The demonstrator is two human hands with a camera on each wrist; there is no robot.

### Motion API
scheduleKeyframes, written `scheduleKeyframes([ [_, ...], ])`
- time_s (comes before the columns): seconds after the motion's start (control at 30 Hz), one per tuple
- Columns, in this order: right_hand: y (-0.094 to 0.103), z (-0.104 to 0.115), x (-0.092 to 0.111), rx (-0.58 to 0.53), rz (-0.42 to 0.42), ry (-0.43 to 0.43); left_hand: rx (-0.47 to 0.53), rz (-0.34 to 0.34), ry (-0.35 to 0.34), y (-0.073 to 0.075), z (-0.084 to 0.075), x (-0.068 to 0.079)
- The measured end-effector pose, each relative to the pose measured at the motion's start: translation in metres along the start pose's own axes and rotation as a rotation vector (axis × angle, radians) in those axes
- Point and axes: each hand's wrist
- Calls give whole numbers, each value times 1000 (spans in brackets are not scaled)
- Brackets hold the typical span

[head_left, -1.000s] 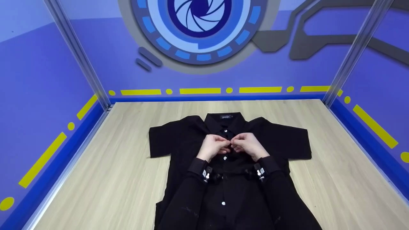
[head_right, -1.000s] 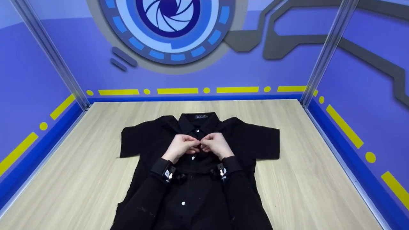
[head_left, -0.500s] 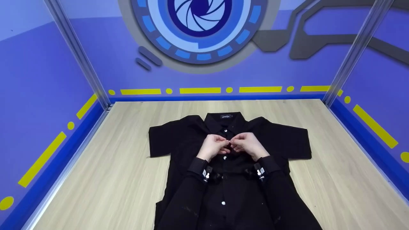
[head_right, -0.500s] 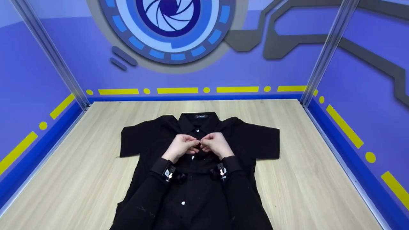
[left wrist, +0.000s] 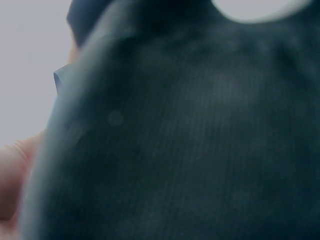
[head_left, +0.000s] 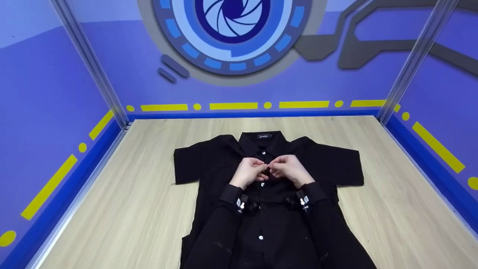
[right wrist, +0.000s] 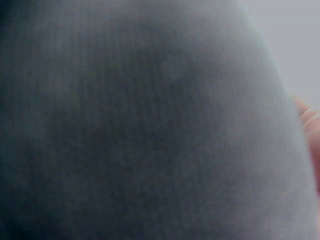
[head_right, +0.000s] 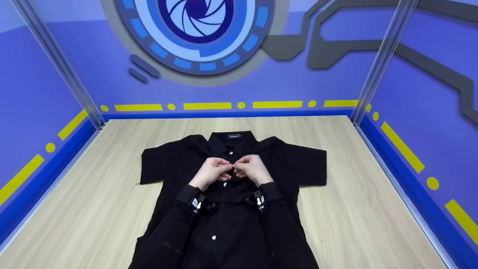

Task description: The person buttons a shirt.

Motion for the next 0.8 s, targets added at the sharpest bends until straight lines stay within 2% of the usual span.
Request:
scheduleKeyframes([
  [0.8, 0, 2, 1, -42, -20, -25, -22, 27, -2, 1, 3, -2],
])
Point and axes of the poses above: each hand's wrist, its own x-axis away from the middle knuckle, its own y-axis out of the back of the hand, z = x × y, and after that the axes turned 8 degrees about x, right-handed
